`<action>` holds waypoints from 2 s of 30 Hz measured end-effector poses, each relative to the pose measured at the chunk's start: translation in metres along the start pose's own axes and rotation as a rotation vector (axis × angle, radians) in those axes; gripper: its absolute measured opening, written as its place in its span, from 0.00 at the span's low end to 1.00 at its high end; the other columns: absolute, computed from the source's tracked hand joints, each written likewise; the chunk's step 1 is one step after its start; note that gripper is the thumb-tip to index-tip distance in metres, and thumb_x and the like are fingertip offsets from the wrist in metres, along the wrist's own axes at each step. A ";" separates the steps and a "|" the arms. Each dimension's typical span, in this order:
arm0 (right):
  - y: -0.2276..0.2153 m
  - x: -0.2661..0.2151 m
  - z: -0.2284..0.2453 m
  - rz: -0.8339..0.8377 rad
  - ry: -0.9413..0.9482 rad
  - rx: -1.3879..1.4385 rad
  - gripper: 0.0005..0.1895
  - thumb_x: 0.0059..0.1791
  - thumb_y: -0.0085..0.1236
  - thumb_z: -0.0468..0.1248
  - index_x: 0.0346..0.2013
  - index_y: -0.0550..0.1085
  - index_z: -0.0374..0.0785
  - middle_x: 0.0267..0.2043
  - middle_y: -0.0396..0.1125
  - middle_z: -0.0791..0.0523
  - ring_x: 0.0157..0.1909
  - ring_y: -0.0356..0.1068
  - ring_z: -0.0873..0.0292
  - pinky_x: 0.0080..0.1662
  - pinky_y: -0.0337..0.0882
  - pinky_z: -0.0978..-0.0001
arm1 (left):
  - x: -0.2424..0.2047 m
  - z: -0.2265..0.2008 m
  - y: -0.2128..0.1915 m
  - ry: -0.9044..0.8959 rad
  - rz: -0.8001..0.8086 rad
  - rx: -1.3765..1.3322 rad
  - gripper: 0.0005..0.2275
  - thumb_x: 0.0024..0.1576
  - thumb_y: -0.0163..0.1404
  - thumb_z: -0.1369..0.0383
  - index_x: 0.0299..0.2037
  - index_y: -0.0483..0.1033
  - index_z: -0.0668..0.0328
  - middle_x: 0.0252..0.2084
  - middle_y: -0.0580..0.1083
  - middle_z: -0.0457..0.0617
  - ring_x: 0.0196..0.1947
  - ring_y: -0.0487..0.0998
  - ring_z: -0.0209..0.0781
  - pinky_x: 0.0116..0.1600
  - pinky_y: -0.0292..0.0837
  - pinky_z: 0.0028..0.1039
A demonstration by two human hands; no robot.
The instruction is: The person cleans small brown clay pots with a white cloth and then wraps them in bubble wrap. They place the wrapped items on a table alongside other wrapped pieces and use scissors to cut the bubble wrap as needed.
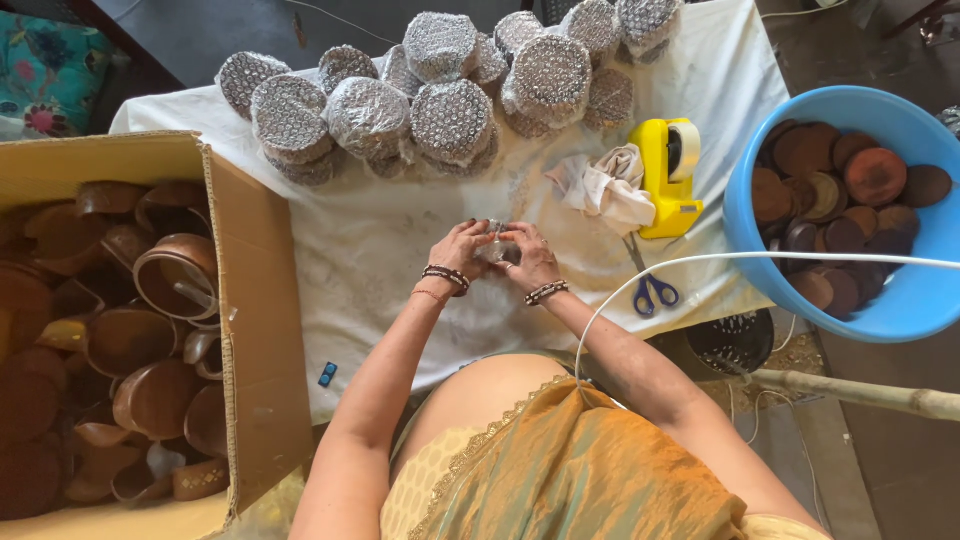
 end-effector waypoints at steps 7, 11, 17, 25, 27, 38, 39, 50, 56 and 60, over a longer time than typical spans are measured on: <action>0.001 0.002 -0.005 -0.052 0.096 0.022 0.20 0.39 0.68 0.33 0.45 0.77 0.43 0.58 0.67 0.57 0.60 0.68 0.51 0.60 0.69 0.59 | 0.000 0.009 0.012 0.081 -0.058 0.063 0.21 0.46 0.63 0.64 0.52 0.81 0.46 0.62 0.73 0.36 0.65 0.68 0.41 0.61 0.71 0.32; 0.000 -0.001 -0.013 -0.054 0.035 0.050 0.25 0.39 0.71 0.36 0.50 0.75 0.43 0.60 0.66 0.54 0.62 0.66 0.49 0.61 0.67 0.58 | 0.001 0.017 0.020 0.088 -0.094 0.049 0.20 0.47 0.62 0.66 0.52 0.82 0.46 0.61 0.74 0.35 0.65 0.69 0.41 0.62 0.71 0.32; 0.013 -0.017 -0.011 -0.027 0.097 0.162 0.44 0.34 0.76 0.39 0.62 0.66 0.44 0.63 0.61 0.50 0.66 0.60 0.45 0.64 0.62 0.56 | 0.001 0.027 0.029 0.153 -0.117 -0.043 0.22 0.46 0.63 0.66 0.53 0.81 0.50 0.63 0.73 0.42 0.66 0.66 0.54 0.65 0.66 0.37; 0.003 0.014 -0.025 0.123 0.034 0.047 0.42 0.35 0.75 0.39 0.63 0.69 0.48 0.66 0.62 0.51 0.68 0.62 0.46 0.65 0.65 0.56 | -0.003 0.018 0.044 -0.021 -0.268 -0.026 0.24 0.44 0.64 0.66 0.55 0.79 0.53 0.62 0.73 0.46 0.60 0.70 0.58 0.61 0.70 0.39; 0.004 0.013 -0.028 0.192 0.102 0.040 0.41 0.36 0.75 0.40 0.61 0.68 0.48 0.64 0.64 0.53 0.66 0.65 0.48 0.63 0.67 0.57 | -0.006 0.015 0.048 -0.025 -0.334 0.014 0.23 0.46 0.64 0.65 0.54 0.80 0.51 0.62 0.73 0.43 0.61 0.71 0.57 0.62 0.72 0.39; -0.062 -0.009 -0.061 -0.119 0.144 0.087 0.26 0.45 0.69 0.42 0.56 0.73 0.42 0.57 0.69 0.51 0.58 0.71 0.48 0.59 0.69 0.58 | -0.009 0.002 0.021 -0.139 -0.198 0.021 0.22 0.45 0.63 0.63 0.53 0.81 0.44 0.61 0.73 0.35 0.62 0.71 0.48 0.57 0.75 0.38; -0.083 -0.011 -0.074 -0.252 0.183 0.071 0.19 0.48 0.68 0.42 0.52 0.76 0.41 0.53 0.73 0.51 0.56 0.73 0.49 0.59 0.69 0.59 | -0.010 0.002 0.022 -0.136 -0.207 0.019 0.22 0.45 0.63 0.62 0.53 0.81 0.43 0.61 0.73 0.35 0.62 0.71 0.47 0.58 0.74 0.38; -0.215 -0.025 -0.217 -0.572 0.372 -0.442 0.18 0.50 0.65 0.40 0.51 0.76 0.33 0.49 0.71 0.44 0.51 0.70 0.40 0.52 0.69 0.50 | -0.010 -0.005 0.012 -0.174 -0.172 0.055 0.22 0.45 0.64 0.61 0.53 0.80 0.42 0.61 0.73 0.34 0.62 0.70 0.44 0.58 0.74 0.38; -0.193 -0.014 -0.274 -0.546 0.693 -0.020 0.17 0.51 0.65 0.46 0.42 0.79 0.33 0.35 0.75 0.49 0.36 0.74 0.52 0.41 0.71 0.60 | -0.011 -0.003 0.013 -0.196 -0.181 0.040 0.22 0.45 0.64 0.61 0.52 0.81 0.41 0.62 0.73 0.34 0.63 0.70 0.44 0.58 0.74 0.39; -0.194 -0.011 -0.279 -0.546 0.676 0.310 0.13 0.52 0.64 0.41 0.39 0.79 0.32 0.33 0.75 0.56 0.32 0.69 0.66 0.37 0.69 0.71 | -0.011 -0.004 0.014 -0.194 -0.181 0.043 0.22 0.45 0.64 0.61 0.52 0.81 0.41 0.62 0.72 0.33 0.63 0.70 0.44 0.58 0.74 0.38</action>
Point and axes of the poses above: each hand's wrist, its own x-axis towards the middle knuckle, its own y-axis out of the palm, z = x × y, the point moved 4 cm from there along x, towards the middle knuckle
